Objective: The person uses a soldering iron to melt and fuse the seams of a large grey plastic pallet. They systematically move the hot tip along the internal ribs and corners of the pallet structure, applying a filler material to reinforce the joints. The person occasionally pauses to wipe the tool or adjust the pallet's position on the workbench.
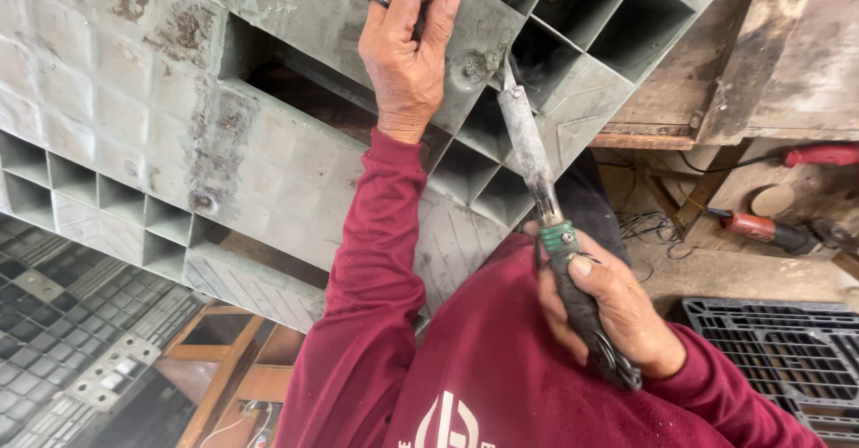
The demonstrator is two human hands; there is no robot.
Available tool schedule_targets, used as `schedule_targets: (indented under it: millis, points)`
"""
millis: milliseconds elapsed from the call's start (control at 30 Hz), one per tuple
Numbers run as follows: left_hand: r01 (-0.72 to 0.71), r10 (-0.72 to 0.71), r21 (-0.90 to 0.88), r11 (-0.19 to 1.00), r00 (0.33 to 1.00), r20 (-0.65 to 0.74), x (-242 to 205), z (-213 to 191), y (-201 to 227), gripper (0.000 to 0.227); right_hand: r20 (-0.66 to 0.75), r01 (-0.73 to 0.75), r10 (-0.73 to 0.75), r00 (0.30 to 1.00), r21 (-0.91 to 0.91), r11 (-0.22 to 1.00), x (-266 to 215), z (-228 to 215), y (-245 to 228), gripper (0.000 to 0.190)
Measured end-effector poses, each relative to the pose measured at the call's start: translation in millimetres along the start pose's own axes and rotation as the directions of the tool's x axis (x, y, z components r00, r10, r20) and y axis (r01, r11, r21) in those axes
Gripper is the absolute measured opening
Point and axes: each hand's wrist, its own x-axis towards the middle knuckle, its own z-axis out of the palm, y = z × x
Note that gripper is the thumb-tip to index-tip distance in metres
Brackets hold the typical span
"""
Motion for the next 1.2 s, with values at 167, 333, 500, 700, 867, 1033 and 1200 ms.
schedule_targets:
  millis: [167,333,500,700,867,1033,1200]
  points:
    - [0.026,-0.026,0.034,0.999,0.999,-0.021,0.9,0.1,3.3,0.019,-0.376,-0.214,-0.287,0.881,-0.859,0.466,-11.5,-34.6,-33.8,0.071]
    - [0.002,0.001,0.029,1.000,0.996,-0.094,0.8,5.9,14.5,0.018,0.049,0.032,-0.498,0.866,-0.999,-0.041,-16.3,-49.9,-55.6,0.066]
    - [-0.074,0.240,0.553,0.830,0.943,-0.232,0.6,2.8,65.6,0.039,0.053,0.020,-0.487,0.872,-0.997,-0.072,-9.4,-53.1,-61.8,0.066]
    - [-0.143,0.137,-0.064,0.988,0.987,-0.083,-30.8,-49.6,205.4,0.012,0.080,-0.004,-0.470,0.879,-0.985,-0.174,-3.3,-45.6,-74.4,0.064]
    - [-0.181,0.364,-0.677,0.714,0.921,0.137,-48.3,-88.2,253.6,0.011,0.087,-0.031,-0.452,0.888,-0.968,-0.248,-0.6,-45.3,-84.2,0.063]
    - [-0.044,0.341,-0.837,0.545,0.924,0.174,-56.3,-89.8,259.8,0.013,0.205,0.057,-0.460,0.864,-0.947,-0.316,0.5,-38.7,-96.5,0.063]
    - [0.069,0.310,-0.912,0.404,0.928,0.208,-75.4,-84.8,269.4,0.019,0.172,0.042,-0.424,0.889,-0.953,-0.300,-3.6,-43.6,-106.1,0.063]
